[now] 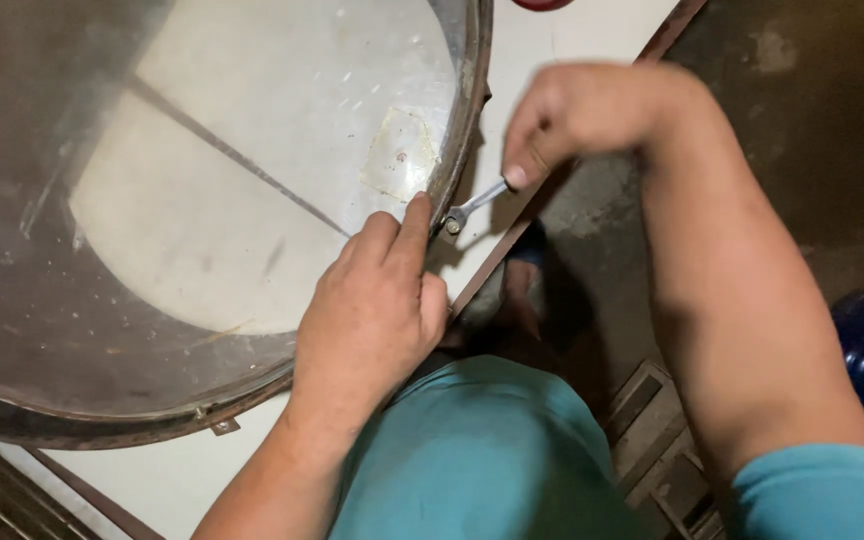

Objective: Using a wrench to adjust the tension rods on a drum rim

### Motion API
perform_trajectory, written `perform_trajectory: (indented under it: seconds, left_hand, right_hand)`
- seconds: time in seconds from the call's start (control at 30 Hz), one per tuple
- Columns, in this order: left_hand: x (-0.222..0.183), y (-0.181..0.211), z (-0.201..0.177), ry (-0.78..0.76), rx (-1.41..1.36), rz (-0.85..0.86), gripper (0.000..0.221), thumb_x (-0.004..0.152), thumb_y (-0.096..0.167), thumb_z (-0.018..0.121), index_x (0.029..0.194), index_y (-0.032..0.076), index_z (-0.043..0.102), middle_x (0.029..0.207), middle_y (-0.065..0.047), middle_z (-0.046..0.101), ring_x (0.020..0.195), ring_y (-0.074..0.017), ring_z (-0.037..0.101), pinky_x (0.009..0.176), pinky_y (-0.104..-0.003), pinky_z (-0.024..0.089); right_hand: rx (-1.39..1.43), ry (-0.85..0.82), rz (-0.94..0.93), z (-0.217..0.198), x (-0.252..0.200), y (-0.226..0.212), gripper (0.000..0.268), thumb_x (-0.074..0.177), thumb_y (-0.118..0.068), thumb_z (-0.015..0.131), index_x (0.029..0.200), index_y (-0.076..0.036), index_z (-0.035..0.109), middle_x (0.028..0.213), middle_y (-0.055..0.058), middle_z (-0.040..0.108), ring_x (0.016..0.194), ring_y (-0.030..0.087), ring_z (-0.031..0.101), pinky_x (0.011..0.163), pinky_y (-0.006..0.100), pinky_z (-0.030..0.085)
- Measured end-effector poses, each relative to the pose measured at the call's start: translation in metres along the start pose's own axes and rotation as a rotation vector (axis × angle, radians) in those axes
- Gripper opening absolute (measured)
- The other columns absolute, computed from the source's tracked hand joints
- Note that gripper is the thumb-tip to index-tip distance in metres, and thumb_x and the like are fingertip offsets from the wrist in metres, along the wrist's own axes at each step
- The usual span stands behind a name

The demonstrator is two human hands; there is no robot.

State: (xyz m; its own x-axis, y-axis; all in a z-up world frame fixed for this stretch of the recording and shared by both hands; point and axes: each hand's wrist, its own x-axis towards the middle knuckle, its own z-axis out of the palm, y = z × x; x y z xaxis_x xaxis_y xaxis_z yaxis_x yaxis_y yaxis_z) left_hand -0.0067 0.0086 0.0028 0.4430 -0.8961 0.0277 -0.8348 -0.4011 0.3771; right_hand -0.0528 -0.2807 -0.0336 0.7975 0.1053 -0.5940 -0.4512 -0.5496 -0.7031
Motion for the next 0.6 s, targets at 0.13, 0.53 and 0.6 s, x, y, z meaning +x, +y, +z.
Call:
perform_trajectory:
  seconds: [0.13,0.53,0.6]
  left_hand:
    - [0.0,0.0,0.0,0.041,-0.023,0.018,0.063,0.082,0.009,0.056,0.144,-0.001,0.054,0.098,-0.016,0.054,0.081,-0.0403,0.058,0.066,-0.056,0.051]
    - [0.001,-0.001,0.0,-0.034,0.016,0.018,0.069,0.079,0.014,0.061,0.145,-0.001,0.05,0.098,-0.015,0.055,0.086,-0.0377,0.059,0.067,-0.053,0.052]
    - [0.001,-0.003,0.0,-0.036,-0.008,0.012,0.068,0.081,0.016,0.059,0.146,-0.001,0.05,0.1,-0.016,0.055,0.089,-0.0404,0.059,0.07,-0.054,0.052]
  right_hand:
    - [-0.1,-0.035,0.024,-0.01,-0.013,0.002,0.02,0.08,-0.022,0.085,0.091,-0.006,0.09,0.06,0.005,0.068,0.055,0.014,0.052,0.055,0.029,0.04]
    - [1.295,0.796,0.023,0.229,-0.058,-0.014,0.031,0.089,-0.032,0.069,0.075,-0.007,0.059,0.061,-0.002,0.038,0.056,0.008,0.029,0.049,0.026,0.019]
    - [1.271,0.822,-0.051,0.242,-0.051,-0.021,0.02,0.094,-0.024,0.065,0.082,-0.007,0.066,0.052,-0.002,0.042,0.042,0.009,0.037,0.038,0.024,0.024]
